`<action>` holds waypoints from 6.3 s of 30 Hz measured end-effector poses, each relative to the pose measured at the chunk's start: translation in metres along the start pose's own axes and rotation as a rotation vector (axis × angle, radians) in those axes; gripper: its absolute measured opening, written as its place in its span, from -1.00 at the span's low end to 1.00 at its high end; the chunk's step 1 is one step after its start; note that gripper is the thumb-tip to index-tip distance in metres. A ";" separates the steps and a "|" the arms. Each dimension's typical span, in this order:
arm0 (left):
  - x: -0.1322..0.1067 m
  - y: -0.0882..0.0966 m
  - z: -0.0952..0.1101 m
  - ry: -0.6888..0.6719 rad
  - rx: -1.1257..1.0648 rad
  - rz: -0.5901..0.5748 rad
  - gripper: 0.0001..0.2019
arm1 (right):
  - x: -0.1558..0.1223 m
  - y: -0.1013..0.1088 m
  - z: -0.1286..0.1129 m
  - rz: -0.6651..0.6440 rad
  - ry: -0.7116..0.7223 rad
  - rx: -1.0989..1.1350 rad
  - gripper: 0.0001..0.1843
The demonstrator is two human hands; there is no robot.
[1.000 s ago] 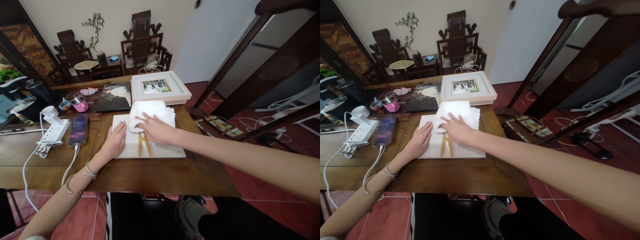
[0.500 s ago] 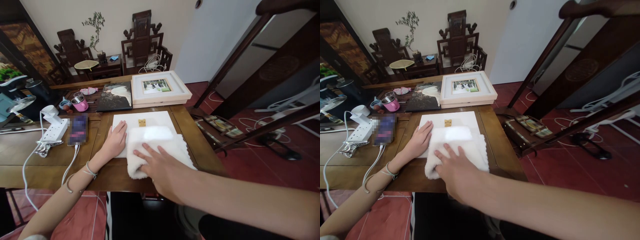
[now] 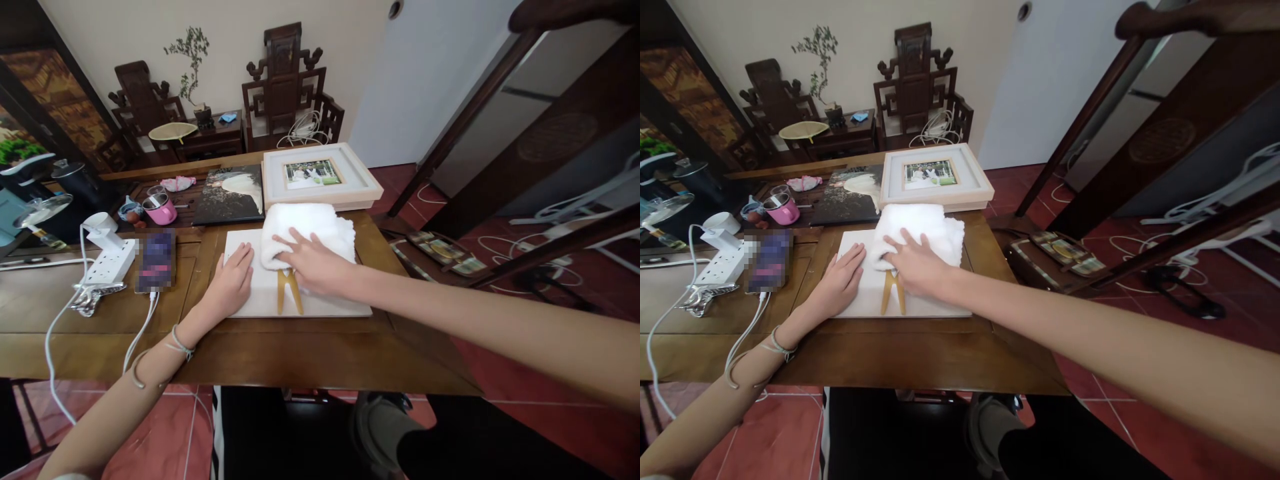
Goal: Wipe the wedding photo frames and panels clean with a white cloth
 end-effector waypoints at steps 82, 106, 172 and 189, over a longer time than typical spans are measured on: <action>-0.001 0.006 -0.003 -0.047 -0.054 0.087 -0.59 | -0.102 -0.049 -0.010 -0.028 -0.026 0.022 -0.49; 0.004 0.007 -0.011 -0.137 -0.113 0.017 -0.49 | -0.063 -0.035 -0.120 0.135 0.496 -0.296 -0.75; 0.002 0.007 -0.004 -0.052 -0.194 0.078 -0.53 | 0.012 0.006 -0.007 0.005 0.024 -0.104 -0.37; 0.001 0.003 -0.006 -0.053 -0.135 0.039 -0.54 | -0.029 -0.001 -0.019 -0.003 0.079 -0.053 -0.38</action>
Point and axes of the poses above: each hand's wrist, its own x-axis towards the middle knuckle, its own y-axis out of the back of the hand, z = x × y, the point moved 10 cm from there along x, towards the middle knuckle, and after that the axes turned 11 degrees about -z, right-handed, at the moved point
